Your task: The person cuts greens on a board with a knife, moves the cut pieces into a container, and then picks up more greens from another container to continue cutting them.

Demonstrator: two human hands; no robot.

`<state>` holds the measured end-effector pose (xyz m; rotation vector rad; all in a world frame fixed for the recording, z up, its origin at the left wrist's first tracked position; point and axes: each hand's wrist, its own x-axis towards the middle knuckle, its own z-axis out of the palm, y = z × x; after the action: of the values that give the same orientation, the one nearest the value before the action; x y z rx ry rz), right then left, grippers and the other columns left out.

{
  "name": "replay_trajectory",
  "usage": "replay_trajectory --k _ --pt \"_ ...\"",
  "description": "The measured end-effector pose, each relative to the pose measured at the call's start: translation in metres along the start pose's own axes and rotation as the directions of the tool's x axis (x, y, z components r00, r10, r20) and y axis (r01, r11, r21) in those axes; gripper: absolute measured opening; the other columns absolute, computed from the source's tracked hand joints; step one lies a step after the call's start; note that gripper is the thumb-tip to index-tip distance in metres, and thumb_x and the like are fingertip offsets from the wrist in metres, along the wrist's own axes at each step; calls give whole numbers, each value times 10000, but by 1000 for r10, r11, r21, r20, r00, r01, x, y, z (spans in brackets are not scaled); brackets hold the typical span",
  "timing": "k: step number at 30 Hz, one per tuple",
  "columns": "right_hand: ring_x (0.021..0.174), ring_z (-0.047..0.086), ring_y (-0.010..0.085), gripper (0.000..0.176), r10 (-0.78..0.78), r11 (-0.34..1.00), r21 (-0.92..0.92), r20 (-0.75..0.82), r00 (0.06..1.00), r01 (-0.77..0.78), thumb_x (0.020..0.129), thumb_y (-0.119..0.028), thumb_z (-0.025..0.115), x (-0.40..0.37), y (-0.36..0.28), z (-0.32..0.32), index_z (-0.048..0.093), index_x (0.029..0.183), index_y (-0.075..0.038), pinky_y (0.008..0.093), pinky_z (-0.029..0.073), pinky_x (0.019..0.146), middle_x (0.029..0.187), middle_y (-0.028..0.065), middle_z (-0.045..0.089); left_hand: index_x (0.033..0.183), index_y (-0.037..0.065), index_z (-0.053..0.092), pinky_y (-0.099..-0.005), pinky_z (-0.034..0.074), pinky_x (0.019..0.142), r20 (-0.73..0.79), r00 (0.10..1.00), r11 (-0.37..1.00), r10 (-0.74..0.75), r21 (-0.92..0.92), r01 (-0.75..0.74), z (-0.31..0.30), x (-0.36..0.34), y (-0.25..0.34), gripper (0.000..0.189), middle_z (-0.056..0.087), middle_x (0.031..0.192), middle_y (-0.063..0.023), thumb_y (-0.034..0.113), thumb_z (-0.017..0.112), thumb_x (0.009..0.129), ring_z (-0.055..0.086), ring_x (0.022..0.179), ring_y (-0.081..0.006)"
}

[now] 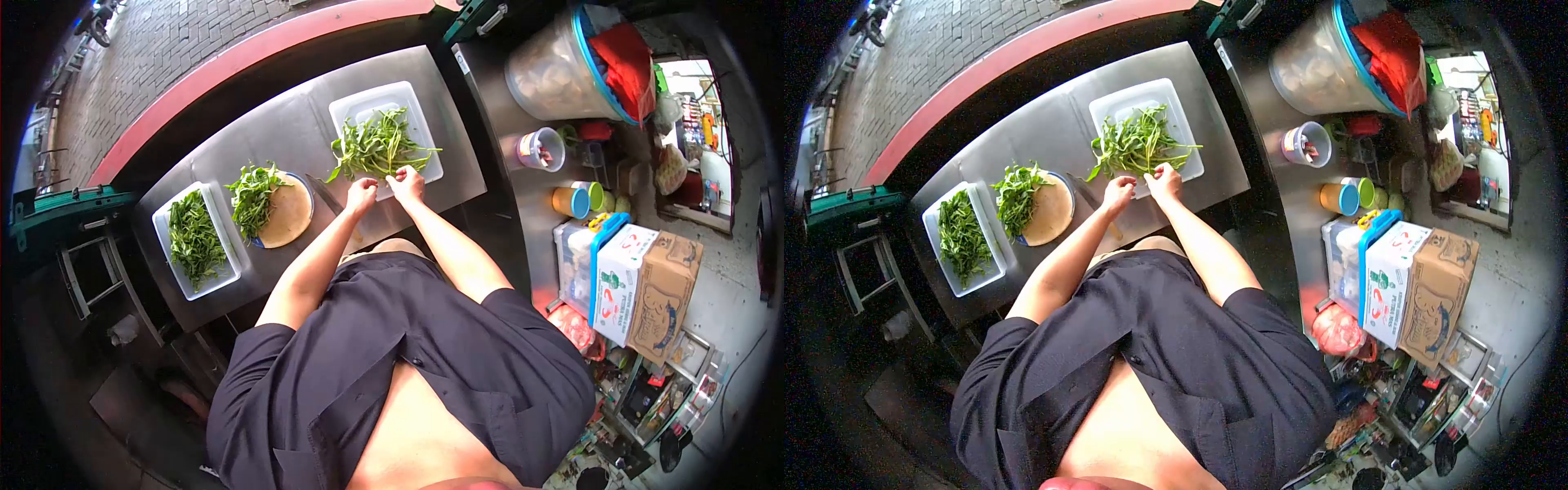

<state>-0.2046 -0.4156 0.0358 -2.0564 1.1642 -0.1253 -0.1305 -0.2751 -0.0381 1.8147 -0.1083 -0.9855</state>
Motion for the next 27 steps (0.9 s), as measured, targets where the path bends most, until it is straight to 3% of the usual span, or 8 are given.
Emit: replay_trajectory --k 3,5,6,13,16,23,25,27 --pt "769 733 229 352 -6 999 -37 39 999 7 751 -274 883 20 5 4 702 949 -46 374 586 727 830 94 751 1237 10 681 -333 568 839 22 999 999 -32 -27 33 11 -16 38 355 737 1137 -112 97 532 927 717 920 -202" --pt "779 744 232 312 1 1000 -19 104 995 1 763 -255 869 30 5 3 719 952 -58 378 589 731 840 97 763 1253 14 677 -345 546 926 -59 989 982 135 138 -126 21 -8 31 373 734 1175 -130 110 544 918 708 1029 -234" --pt "779 746 232 294 -12 1000 -7 126 992 13 767 -251 864 32 6 0 728 948 -63 380 590 733 842 97 765 1200 28 702 -371 522 993 -99 987 987 125 110 -114 26 -9 34 346 741 1166 -160 164 602 898 699 1112 -274" --pt "795 751 226 196 -105 994 39 243 964 98 803 -201 763 40 29 0 767 951 -72 364 594 759 878 101 774 1233 31 691 -372 522 1006 -182 972 984 149 122 -128 38 -11 50 364 732 1176 -179 156 611 900 696 1124 -280" --pt "801 736 172 211 -160 982 147 283 946 122 814 -205 763 39 33 -7 762 966 -60 336 584 768 877 90 771 1145 24 732 -373 546 964 -114 986 989 124 99 -113 36 -16 62 293 755 1092 -173 170 634 910 723 1055 -281" --pt "811 732 160 185 -264 930 338 333 905 147 858 -184 750 13 0 -40 738 977 -43 316 581 765 877 74 766 1067 31 757 -322 576 783 -197 957 977 214 54 -208 17 -40 81 241 769 935 -99 186 766 884 722 853 -171" --pt "807 731 149 180 -284 918 378 421 862 117 866 -167 746 5 -10 -48 730 981 -29 302 580 761 880 74 764 1064 32 752 -285 557 715 -80 995 974 59 -213 -75 9 -49 80 212 746 891 -43 174 765 907 675 802 -113" --pt "796 730 148 182 -292 916 384 433 853 119 866 -165 741 -3 -21 -53 726 982 -26 301 582 760 883 78 763 1076 28 740 -272 547 703 -76 996 962 54 -264 -72 0 -63 83 210 735 893 -32 168 755 920 658 793 -101"
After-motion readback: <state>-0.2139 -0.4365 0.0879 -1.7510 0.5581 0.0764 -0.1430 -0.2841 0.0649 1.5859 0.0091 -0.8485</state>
